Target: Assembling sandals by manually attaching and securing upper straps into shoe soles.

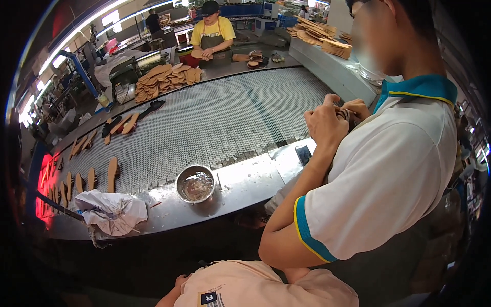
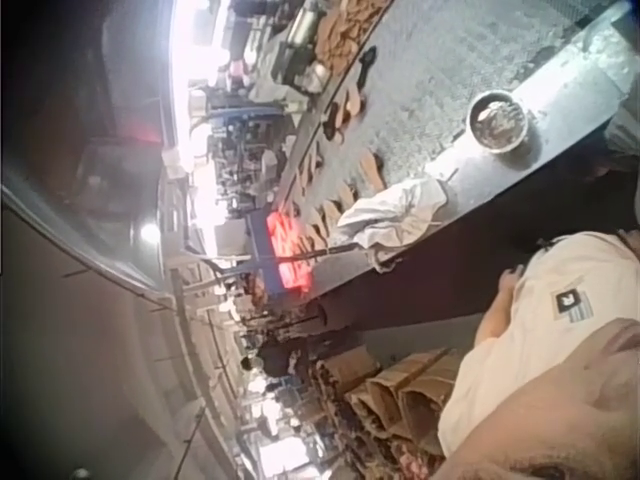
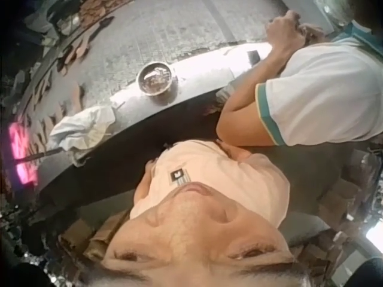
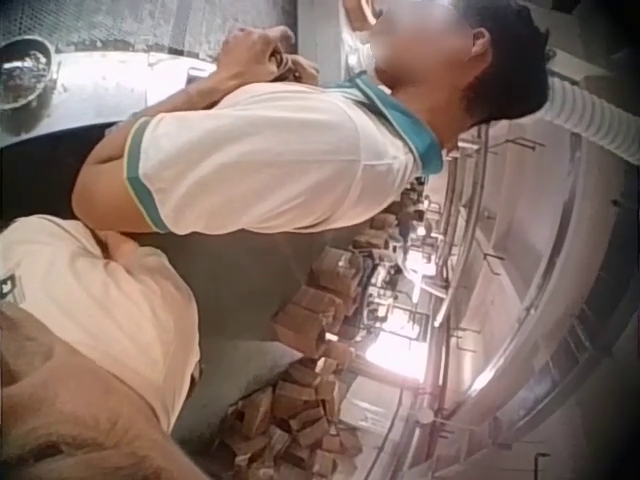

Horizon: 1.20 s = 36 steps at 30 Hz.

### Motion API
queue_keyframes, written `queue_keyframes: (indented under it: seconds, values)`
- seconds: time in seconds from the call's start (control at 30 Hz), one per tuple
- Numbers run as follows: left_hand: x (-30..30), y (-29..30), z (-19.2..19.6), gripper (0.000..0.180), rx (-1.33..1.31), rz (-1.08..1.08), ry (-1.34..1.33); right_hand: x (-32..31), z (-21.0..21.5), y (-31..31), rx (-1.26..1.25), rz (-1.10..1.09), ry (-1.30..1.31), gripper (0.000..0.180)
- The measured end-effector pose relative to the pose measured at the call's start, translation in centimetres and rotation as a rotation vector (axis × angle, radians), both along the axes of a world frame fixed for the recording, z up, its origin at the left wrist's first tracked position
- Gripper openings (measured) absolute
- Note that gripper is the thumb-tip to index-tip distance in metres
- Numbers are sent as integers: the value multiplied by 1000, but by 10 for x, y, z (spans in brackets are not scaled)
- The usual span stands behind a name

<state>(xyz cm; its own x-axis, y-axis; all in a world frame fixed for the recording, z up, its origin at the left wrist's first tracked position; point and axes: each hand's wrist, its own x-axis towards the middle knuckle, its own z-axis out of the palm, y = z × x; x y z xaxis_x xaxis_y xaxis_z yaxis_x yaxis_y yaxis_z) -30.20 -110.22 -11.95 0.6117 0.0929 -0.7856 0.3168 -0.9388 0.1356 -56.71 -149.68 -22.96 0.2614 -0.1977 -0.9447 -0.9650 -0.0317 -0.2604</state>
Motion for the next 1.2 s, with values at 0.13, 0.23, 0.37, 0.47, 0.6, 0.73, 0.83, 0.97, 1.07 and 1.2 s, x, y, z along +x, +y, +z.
queue_keyframes:
  seconds: [0.13,0.23,0.37,0.47,0.6,0.73,0.83,0.97,1.07,1.2]
  values:
    - [-3,-32,-2,81,-81,-18,51,-116,-142,-46,-434,-21,-116,73]
    - [-2,-30,-6,80,-71,-28,58,-126,-152,-31,-560,34,-253,74]
    - [-11,11,1,80,13,106,-12,57,43,-5,-71,-27,-119,73]
    - [-10,-15,-4,80,-17,26,15,50,65,-18,-143,13,-143,73]
    - [-12,-25,-1,79,12,-27,37,46,73,-16,-134,-20,-146,75]
    - [-14,-34,12,79,-1,-36,73,1,34,-10,-137,-130,-123,73]
    - [-11,-23,-2,78,1,-134,35,-18,11,-15,-129,-142,-94,72]
    - [-3,-23,2,76,23,-98,-1,-16,41,-7,-285,28,-72,73]
    - [-5,-13,26,76,7,8,14,-3,61,-12,-179,271,61,76]
    - [-19,12,26,79,18,62,87,25,55,-8,-176,262,11,76]
